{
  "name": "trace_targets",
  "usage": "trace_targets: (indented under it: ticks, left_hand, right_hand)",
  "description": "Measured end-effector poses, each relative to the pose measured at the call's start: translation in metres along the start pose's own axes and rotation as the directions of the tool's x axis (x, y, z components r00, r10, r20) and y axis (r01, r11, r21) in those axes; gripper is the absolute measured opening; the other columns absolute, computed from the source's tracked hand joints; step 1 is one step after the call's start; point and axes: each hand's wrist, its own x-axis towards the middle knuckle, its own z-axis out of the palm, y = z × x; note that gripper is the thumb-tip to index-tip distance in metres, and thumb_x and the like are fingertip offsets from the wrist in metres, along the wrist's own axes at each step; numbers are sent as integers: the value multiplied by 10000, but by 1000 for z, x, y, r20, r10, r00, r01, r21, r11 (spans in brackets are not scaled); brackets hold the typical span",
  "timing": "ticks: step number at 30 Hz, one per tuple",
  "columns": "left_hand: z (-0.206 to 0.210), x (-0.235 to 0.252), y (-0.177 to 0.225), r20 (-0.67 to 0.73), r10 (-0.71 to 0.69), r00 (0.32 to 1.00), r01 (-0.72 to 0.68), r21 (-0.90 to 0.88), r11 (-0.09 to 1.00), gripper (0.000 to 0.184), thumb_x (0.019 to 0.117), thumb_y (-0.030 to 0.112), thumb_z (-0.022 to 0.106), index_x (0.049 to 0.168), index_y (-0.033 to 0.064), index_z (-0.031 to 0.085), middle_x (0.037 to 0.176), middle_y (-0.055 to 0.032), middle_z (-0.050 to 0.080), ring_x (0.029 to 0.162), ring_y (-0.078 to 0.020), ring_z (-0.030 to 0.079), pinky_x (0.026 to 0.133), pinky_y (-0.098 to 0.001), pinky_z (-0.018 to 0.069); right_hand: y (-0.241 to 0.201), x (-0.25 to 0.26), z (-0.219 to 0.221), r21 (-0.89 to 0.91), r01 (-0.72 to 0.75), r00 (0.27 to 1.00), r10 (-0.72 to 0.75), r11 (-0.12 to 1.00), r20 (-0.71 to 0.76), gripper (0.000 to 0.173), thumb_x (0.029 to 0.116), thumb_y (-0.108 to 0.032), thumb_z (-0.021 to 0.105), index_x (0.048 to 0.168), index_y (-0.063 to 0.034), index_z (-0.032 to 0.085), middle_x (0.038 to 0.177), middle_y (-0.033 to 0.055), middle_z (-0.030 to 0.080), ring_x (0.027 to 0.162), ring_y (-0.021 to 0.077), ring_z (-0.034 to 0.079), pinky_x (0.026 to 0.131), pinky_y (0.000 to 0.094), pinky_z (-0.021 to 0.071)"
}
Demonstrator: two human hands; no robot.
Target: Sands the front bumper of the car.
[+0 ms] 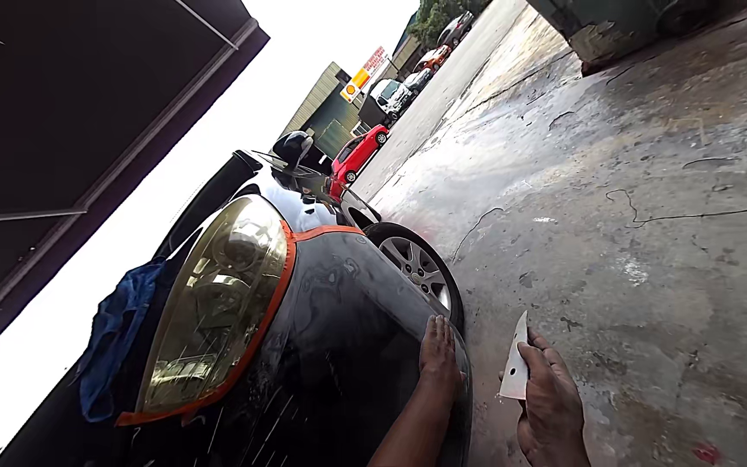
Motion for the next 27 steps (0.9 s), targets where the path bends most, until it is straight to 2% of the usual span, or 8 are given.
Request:
trace_targets:
  ticks: [3,6,9,11,14,19,23,27]
  left_hand:
    - [0,-26,-2,-12,111,994,-111,-116,987,924,966,695,428,1590,20,330,1704,-143,218,1596,-296,109,1274,-526,-20]
    - [-14,-80,-46,-177,-19,984,-20,-219,975,858,956,699,429,1547,76,442,1678,-102,310,1586,-267,172,1280,-529,16]
    - [6,-132,-139,-669,-192,718,116,-157,981,774,943,743,391,1460,203,593,1591,-12,477,1514,-215,371,1237,-521,278]
    - [23,-160,-207,-778,-172,605,102,-139,985,773,945,740,394,1493,220,558,1602,-28,457,1510,-240,377,1210,-521,341]
    - [47,-186,-255,-796,-59,602,-14,-84,996,809,954,748,375,1577,234,435,1668,-21,348,1550,-241,296,1240,-509,307]
    - [63,-177,-235,-835,-51,548,-108,-131,986,905,871,785,481,1607,270,367,1688,-39,302,1575,-285,222,1275,-577,169]
    - [62,-178,-237,-835,-53,548,-160,-167,973,902,838,782,549,1580,287,417,1663,-18,357,1561,-268,266,1270,-585,179]
    - [56,-179,-237,-808,-68,585,-173,-207,963,900,823,767,589,1570,289,431,1660,-27,363,1564,-262,256,1267,-588,150]
  right_hand:
    - [1,9,-4,-11,42,999,-42,999,6,466,1033,-180,506,1485,-64,516,1452,142,550,1109,231,632,789,396,551]
    - [17,16,-4,-123,46,994,-33,991,102,507,1022,-181,519,1516,-74,482,1551,131,485,1337,228,537,1025,421,489]
    - [50,26,4,-415,118,968,-11,902,251,564,1003,-224,519,1555,-124,461,1576,135,470,1425,293,475,1130,539,408]
    - [72,31,16,-571,223,928,8,790,373,576,983,-233,500,1551,-141,478,1586,104,474,1444,291,465,1170,540,375]
    - [89,33,39,-651,426,823,29,629,567,590,973,-221,456,1556,-129,471,1597,68,467,1477,259,427,1230,473,298]
    - [84,61,76,-762,538,777,138,361,615,616,992,-247,396,1607,-276,391,1651,-40,387,1514,296,351,1172,573,329]
    - [73,99,105,-836,452,780,317,311,539,584,1012,-265,367,1594,-298,415,1623,-66,430,1494,284,371,1129,629,333]
    - [68,96,116,-811,532,765,272,245,584,634,984,-247,381,1613,-322,367,1630,-74,417,1489,272,389,1118,611,376]
